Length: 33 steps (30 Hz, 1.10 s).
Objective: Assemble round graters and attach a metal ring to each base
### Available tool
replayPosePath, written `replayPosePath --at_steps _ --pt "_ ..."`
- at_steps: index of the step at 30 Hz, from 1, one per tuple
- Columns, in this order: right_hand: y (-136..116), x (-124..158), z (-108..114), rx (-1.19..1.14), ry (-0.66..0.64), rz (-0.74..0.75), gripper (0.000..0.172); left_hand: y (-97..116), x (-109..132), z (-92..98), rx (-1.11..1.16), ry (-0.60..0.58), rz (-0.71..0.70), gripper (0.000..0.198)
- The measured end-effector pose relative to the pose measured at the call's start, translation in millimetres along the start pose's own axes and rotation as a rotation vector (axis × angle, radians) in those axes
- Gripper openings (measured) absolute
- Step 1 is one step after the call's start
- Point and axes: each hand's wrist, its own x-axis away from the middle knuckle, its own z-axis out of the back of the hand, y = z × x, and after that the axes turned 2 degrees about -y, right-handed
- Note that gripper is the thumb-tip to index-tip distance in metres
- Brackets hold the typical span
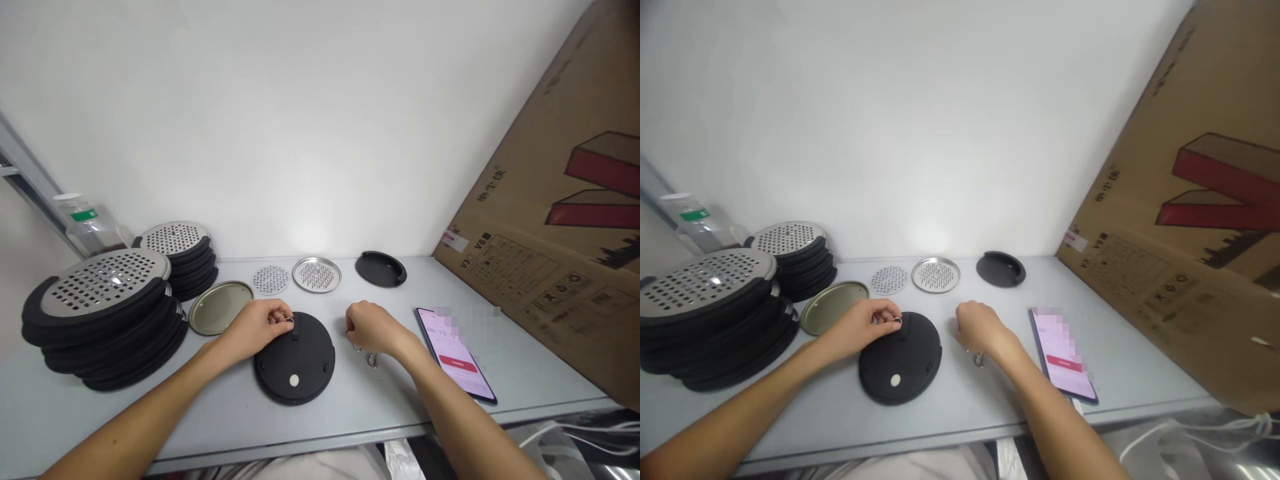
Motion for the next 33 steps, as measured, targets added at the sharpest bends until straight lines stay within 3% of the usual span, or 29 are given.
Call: replayPosePath --at_steps 7,12,17,22,27,33 --pt "-7.1 -21.5 11.8 0.0 -0.104 0.049 0.015 -13.6 4.5 -0.2 -0.024 0.005 -0.041 0.02" --pt "-10.5 -33.6 14.2 -0.064 -0.122 0.118 0.028 -16.4 5.1 -3.0 0.02 0.015 -0.032 0.02" --pt "-15.7 -38.1 20.0 -0.189 -0.057 0.173 0.012 -16.2 4.4 -4.9 0.095 0.044 -0.045 0.018" --pt "-35.4 -34.1 18.7 -0.493 0.097 0.268 0.014 -11.6 4.2 -6.5 0.231 0.034 -0.052 0.018" --pt "-55.8 -28.4 -5.1 -1.27 0.0 0.326 0.025 -10.2 3.9 -8.0 0.41 0.06 -0.017 0.024" --pt "-68.4 -26.8 -20.9 -1.336 0.163 0.318 0.029 -7.9 2.2 -8.7 0.443 0.079 -0.015 0.029"
